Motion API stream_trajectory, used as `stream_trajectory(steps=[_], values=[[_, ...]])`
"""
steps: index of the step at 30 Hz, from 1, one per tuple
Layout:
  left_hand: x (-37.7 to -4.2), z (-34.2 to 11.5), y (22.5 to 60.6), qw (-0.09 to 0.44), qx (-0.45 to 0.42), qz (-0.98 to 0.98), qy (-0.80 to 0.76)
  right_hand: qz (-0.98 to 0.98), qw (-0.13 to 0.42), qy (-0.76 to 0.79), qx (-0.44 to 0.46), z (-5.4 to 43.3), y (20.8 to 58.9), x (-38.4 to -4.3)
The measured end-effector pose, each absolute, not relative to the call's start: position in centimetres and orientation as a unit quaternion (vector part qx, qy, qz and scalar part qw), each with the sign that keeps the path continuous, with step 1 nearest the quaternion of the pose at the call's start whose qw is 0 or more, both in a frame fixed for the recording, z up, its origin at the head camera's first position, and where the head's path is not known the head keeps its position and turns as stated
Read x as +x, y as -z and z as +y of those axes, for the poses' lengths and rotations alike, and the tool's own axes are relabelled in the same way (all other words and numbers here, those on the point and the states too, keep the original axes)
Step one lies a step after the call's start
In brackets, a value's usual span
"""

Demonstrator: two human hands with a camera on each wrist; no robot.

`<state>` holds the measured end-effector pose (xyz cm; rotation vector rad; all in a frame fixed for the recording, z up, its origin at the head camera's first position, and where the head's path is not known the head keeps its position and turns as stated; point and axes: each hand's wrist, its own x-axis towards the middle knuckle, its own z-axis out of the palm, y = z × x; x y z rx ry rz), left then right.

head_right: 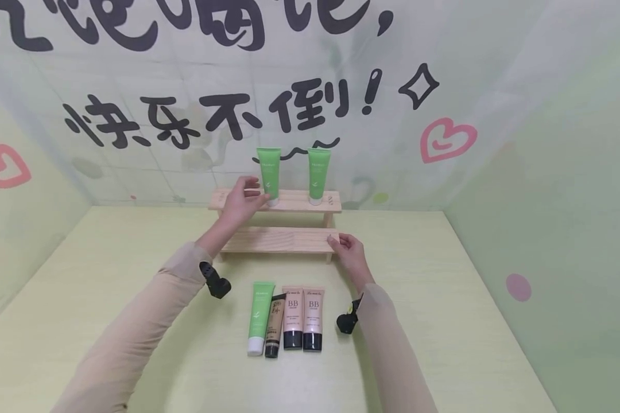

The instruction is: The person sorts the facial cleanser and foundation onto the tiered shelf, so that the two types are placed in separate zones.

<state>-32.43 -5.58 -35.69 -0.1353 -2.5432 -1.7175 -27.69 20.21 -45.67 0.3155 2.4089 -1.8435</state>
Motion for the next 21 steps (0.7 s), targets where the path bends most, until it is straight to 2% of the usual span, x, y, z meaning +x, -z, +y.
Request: stream_trajectory(steps=[7, 15, 21], values=[[-30.6, -7.2, 35.8, 0.025, -0.032, -0.825, 0.564, 0.812, 0.058, 0.573, 0.093, 20.4, 45.1, -27.7], [-28.4, -9.2, 36.0, 0.011, -0.060, -0.832, 0.551, 0.841, 0.085, 0.528, 0.076, 20.8, 43.9, -27.8], [-27.0, -10.1, 35.8, -0.017, -0.065, -0.835, 0.546, 0.857, 0.113, 0.500, 0.059, 20.7, 42.7, -28.2]])
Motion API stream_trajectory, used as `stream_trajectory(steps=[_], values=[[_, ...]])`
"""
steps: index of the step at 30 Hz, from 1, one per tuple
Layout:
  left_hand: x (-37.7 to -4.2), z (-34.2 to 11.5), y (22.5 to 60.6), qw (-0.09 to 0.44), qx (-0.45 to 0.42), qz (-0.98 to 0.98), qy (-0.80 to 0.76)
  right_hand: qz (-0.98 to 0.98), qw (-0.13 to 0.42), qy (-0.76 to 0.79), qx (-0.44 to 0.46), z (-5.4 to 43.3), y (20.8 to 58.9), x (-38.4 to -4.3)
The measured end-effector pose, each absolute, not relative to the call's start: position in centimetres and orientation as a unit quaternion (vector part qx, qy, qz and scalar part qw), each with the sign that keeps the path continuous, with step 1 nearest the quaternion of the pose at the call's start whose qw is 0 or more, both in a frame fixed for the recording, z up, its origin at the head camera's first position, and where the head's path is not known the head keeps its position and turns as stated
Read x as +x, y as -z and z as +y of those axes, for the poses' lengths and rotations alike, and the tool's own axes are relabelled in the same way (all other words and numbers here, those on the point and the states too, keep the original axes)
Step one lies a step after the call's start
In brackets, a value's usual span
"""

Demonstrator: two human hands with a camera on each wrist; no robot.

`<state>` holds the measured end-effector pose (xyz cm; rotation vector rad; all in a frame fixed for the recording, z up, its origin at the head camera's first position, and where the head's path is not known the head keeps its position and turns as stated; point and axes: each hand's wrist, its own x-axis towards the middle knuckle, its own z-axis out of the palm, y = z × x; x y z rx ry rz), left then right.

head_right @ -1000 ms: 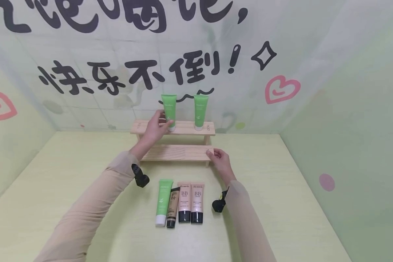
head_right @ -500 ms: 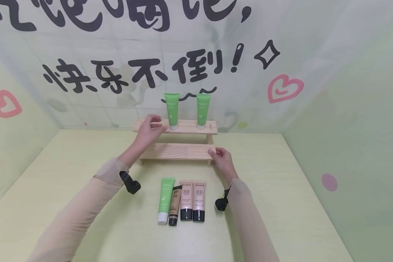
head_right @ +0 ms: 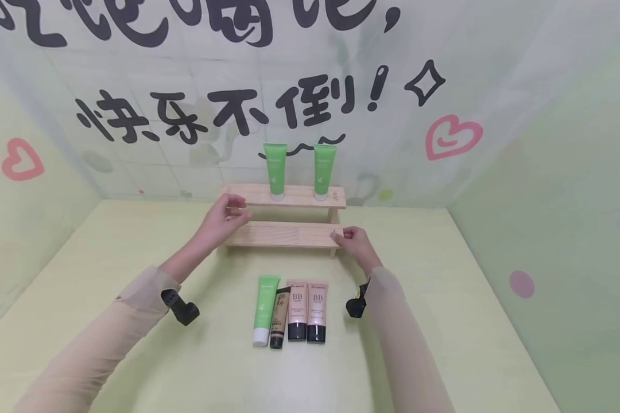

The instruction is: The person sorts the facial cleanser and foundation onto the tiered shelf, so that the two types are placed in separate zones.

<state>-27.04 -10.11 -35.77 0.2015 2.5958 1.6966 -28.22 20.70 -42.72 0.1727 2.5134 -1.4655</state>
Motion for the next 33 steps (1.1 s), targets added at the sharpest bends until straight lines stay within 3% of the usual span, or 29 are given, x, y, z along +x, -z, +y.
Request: stream_trajectory(steps=[12, 23, 33], values=[[-23.3, -10.3, 37.2, 0.062, 0.126, 0.852, -0.504, 0.876, 0.157, 0.451, 0.069, 20.9, 41.7, -28.9], [-20.6, -11.4, 38.7, 0.106, 0.129, 0.862, -0.479, 0.863, 0.207, 0.459, 0.047, 21.4, 41.2, -29.3], [-19.7, -11.0, 41.4, 0.153, 0.118, 0.868, -0.458, 0.846, 0.248, 0.464, 0.084, 20.8, 39.9, -29.6]])
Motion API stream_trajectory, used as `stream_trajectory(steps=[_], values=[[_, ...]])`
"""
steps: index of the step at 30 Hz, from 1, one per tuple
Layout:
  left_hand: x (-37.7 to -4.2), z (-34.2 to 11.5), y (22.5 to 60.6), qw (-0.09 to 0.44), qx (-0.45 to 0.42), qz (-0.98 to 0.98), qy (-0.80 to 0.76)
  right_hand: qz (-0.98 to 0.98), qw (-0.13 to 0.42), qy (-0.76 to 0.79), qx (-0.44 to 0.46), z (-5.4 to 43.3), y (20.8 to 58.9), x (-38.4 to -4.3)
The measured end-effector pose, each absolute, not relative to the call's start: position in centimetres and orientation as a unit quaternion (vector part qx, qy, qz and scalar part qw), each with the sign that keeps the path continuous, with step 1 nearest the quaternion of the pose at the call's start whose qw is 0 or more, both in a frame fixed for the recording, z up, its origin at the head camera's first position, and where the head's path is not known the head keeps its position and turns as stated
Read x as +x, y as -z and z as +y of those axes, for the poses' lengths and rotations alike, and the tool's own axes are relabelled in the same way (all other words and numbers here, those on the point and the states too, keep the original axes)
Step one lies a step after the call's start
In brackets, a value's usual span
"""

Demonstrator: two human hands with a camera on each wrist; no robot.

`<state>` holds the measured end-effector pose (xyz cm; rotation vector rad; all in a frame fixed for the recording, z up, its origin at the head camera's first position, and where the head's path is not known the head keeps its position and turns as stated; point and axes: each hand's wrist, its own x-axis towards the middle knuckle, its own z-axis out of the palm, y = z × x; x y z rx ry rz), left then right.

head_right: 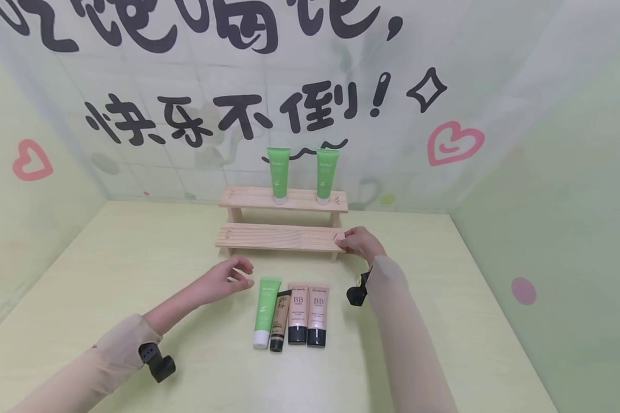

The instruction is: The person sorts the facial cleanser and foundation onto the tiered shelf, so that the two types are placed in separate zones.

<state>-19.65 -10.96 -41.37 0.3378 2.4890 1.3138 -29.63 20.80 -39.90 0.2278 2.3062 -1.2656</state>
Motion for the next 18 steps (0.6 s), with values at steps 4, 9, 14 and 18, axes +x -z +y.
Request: stream_trajectory(steps=[4, 9, 14, 18], values=[[-19.1, -10.1, 42.5, 0.192, 0.078, 0.871, -0.445, 0.840, 0.249, 0.469, 0.109, 20.5, 39.6, -29.8], [-18.3, -9.3, 43.6, 0.228, 0.037, 0.876, -0.424, 0.831, 0.252, 0.480, 0.122, 20.4, 39.6, -29.9], [-17.5, -8.4, 44.1, 0.233, 0.028, 0.879, -0.415, 0.827, 0.257, 0.483, 0.131, 20.3, 39.6, -29.8], [-17.2, -7.6, 44.4, 0.236, 0.026, 0.876, -0.419, 0.826, 0.262, 0.483, 0.126, 20.5, 39.5, -30.0]])
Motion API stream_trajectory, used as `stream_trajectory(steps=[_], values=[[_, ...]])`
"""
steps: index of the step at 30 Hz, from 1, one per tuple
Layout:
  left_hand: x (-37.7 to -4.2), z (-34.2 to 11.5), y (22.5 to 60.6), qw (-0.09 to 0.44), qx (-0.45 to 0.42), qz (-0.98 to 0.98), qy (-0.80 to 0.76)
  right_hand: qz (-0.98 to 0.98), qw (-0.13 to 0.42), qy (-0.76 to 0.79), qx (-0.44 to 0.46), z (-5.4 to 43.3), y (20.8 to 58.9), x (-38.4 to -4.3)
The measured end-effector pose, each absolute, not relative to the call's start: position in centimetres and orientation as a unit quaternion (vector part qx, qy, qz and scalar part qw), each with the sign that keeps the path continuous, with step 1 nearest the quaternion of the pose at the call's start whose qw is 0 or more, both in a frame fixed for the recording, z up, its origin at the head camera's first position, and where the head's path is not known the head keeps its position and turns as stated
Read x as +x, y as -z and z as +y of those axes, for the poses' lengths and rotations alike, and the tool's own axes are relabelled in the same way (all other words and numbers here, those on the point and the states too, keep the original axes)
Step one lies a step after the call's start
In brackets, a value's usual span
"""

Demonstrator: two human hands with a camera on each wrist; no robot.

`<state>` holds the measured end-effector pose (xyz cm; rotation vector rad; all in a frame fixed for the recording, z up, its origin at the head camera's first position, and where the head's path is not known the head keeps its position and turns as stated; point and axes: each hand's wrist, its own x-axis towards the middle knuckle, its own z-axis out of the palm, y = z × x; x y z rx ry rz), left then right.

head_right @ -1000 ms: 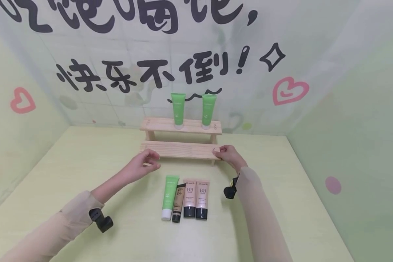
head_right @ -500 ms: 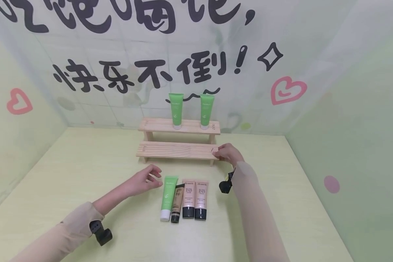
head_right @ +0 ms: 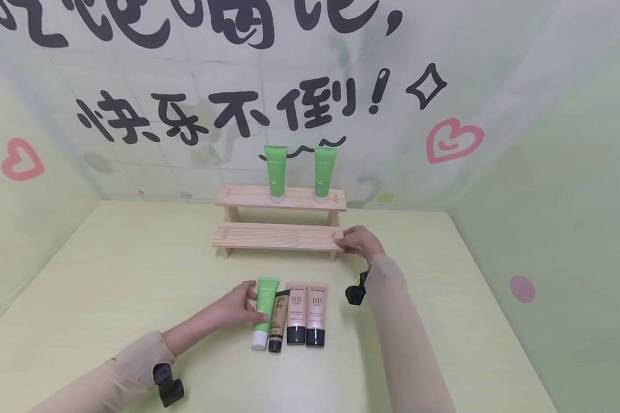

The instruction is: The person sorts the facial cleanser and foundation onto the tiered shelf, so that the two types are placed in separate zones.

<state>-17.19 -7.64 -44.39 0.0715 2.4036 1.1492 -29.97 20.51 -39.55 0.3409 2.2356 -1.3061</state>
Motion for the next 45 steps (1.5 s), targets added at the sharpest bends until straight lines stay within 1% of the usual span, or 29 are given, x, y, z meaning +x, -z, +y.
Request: stream_trajectory(steps=[6, 13, 20, 27, 34, 45], values=[[-16.9, -7.1, 44.3, 0.234, 0.027, 0.882, -0.409, 0.831, 0.262, 0.476, 0.120, 20.6, 39.3, -30.0], [-16.4, -6.6, 44.1, 0.254, 0.055, 0.874, -0.409, 0.827, 0.265, 0.478, 0.130, 20.7, 39.5, -29.8], [-16.3, -6.3, 43.8, 0.276, 0.062, 0.874, -0.395, 0.819, 0.265, 0.494, 0.120, 20.8, 39.5, -29.8], [-16.3, -6.4, 44.1, 0.270, 0.073, 0.868, -0.410, 0.816, 0.265, 0.499, 0.122, 20.9, 39.5, -29.8], [-16.1, -7.2, 44.5, 0.262, 0.064, 0.858, -0.438, 0.816, 0.268, 0.499, 0.117, 20.7, 39.4, -29.8], [-16.2, -7.9, 43.8, 0.256, 0.055, 0.848, -0.461, 0.814, 0.266, 0.499, 0.131, 20.7, 39.9, -30.0]])
